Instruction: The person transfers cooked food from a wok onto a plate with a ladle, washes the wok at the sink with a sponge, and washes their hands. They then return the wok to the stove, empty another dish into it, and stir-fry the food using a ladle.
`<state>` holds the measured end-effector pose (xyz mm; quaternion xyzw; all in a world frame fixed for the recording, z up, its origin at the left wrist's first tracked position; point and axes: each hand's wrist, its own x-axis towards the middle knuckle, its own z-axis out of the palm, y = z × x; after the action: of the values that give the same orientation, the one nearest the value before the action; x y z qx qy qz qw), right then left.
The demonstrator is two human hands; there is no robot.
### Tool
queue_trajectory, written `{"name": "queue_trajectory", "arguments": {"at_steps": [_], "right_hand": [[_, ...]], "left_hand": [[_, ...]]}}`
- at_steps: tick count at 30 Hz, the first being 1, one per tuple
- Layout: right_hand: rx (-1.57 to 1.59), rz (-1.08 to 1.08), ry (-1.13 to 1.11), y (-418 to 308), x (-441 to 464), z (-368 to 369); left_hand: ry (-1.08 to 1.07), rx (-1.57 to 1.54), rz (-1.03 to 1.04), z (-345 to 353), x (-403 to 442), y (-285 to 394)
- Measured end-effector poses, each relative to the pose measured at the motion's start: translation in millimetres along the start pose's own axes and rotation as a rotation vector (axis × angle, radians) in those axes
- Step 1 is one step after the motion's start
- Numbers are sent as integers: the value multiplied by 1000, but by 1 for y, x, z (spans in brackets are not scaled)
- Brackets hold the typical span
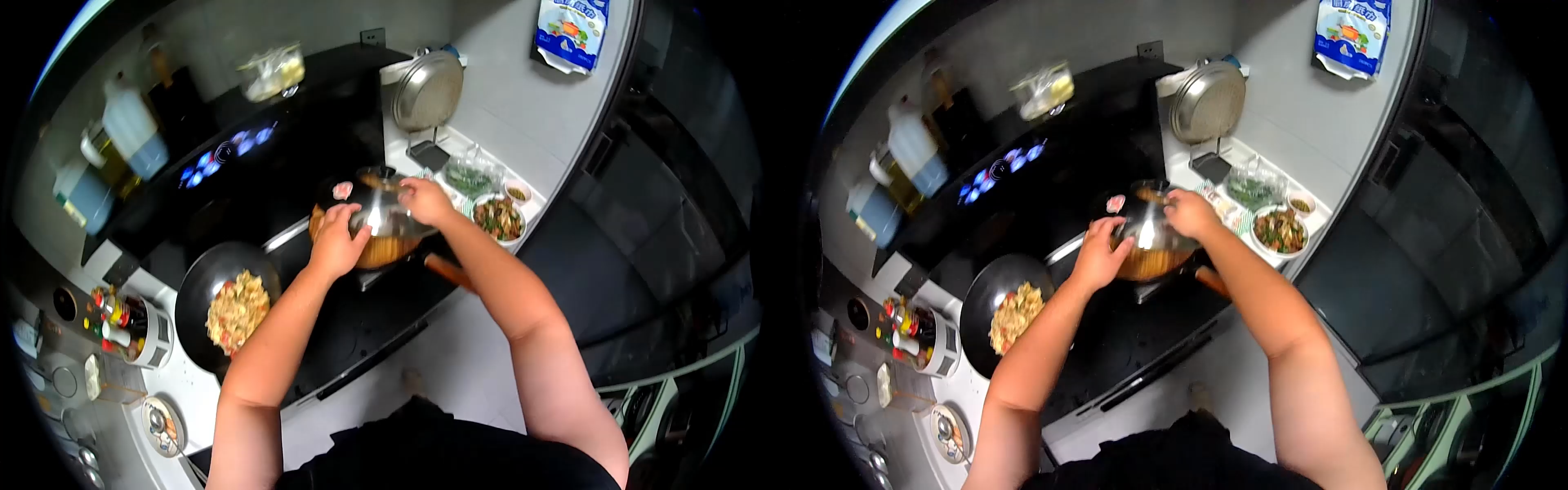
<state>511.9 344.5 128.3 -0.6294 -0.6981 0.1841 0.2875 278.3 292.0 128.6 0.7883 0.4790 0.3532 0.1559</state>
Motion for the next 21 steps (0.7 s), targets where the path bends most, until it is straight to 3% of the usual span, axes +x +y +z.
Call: {"name": "queue_trajectory", "arguments": {"at_steps": [3,12,17,19,20,21], "right_hand": [[-119,-13,-59,13,56,0],[-318,-22,-152,41,135,45],[-317,-20,-281,49,163,54],[-344,-191,-144,37,161,44],[-359,-162,-209,4,152,19],[-400,-270,-157,-17,144,8]], "left_hand": [[29,170,18,21,49,1],[-20,235,-52,64,124,-24],[98,191,-61,16,93,-26],[200,164,-70,-21,67,-29],[261,186,-80,-41,51,-32],[294,225,-114,-62,30,-36]]}}
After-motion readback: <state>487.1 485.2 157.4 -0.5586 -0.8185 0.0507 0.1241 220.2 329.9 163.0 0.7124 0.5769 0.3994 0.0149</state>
